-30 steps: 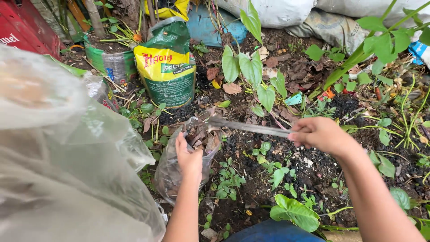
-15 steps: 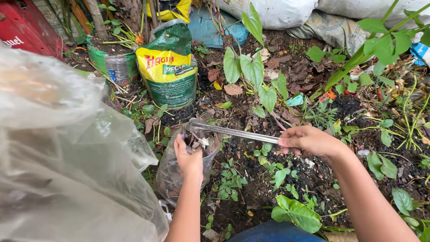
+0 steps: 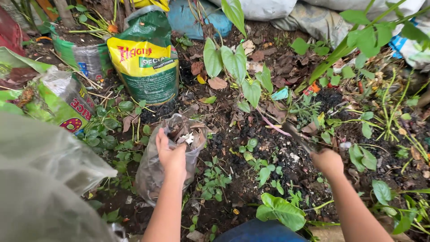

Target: Collecting dried leaves and garden debris from the ground using tongs and placing them into a plastic bag.

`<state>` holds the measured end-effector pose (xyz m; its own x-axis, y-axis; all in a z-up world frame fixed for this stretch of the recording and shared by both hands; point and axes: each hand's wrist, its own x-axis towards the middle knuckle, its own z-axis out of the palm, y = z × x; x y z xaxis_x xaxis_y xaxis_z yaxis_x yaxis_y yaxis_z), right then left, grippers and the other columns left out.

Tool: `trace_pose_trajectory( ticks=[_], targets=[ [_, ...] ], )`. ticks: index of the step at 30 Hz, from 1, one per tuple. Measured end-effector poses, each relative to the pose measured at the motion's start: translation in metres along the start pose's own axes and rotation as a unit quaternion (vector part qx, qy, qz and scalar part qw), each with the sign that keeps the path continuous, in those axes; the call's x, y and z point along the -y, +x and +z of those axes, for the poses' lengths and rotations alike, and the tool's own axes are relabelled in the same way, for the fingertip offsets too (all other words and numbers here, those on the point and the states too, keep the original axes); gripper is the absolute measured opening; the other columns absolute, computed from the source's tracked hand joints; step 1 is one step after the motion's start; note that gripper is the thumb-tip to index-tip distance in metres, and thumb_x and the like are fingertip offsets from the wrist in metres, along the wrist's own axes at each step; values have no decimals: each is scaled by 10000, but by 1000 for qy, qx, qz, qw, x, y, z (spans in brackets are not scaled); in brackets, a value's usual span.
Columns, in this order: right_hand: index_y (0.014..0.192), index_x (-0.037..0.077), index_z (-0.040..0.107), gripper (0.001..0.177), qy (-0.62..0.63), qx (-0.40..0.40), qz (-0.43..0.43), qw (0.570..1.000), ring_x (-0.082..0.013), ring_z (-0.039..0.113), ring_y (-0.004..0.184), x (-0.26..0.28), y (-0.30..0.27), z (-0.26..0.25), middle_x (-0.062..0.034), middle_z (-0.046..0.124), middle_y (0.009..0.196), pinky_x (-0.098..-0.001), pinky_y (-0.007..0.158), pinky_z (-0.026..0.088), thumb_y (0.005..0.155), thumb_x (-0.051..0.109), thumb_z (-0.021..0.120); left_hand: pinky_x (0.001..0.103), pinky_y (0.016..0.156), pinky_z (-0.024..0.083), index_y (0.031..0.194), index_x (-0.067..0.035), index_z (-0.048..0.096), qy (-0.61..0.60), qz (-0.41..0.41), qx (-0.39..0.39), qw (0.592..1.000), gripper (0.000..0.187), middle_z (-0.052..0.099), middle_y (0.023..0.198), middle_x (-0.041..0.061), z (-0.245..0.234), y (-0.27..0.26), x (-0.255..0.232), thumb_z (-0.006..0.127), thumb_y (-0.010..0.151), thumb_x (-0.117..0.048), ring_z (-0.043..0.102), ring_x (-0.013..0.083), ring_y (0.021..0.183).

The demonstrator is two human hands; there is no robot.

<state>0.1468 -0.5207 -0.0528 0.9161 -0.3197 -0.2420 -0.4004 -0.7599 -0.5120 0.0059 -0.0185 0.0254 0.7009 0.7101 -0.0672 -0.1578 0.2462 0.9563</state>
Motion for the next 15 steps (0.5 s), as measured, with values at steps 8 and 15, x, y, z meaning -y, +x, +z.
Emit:
trace_pose_trajectory(
  ticks=[8,15],
  targets=[
    [1293,97,642,544,-229,-52,14,972,-379,708,1149,17,-19,58,-190,729,1232,-485,968,568,892,460,695,211,857,525,1541,-102,422,-5,29,2,1000,921,274,1648,-36,-3,27,26,601,688,195,513,114,1292],
    [1317,71,615,568,-204,-74,8,976,-393,699,1140,35,13,73,-215,710,1244,-492,949,562,904,453,695,248,741,503,1568,-116,417,-14,8,-1,1000,962,251,1668,-76,-5,30,26,592,686,225,488,148,950]
  ],
)
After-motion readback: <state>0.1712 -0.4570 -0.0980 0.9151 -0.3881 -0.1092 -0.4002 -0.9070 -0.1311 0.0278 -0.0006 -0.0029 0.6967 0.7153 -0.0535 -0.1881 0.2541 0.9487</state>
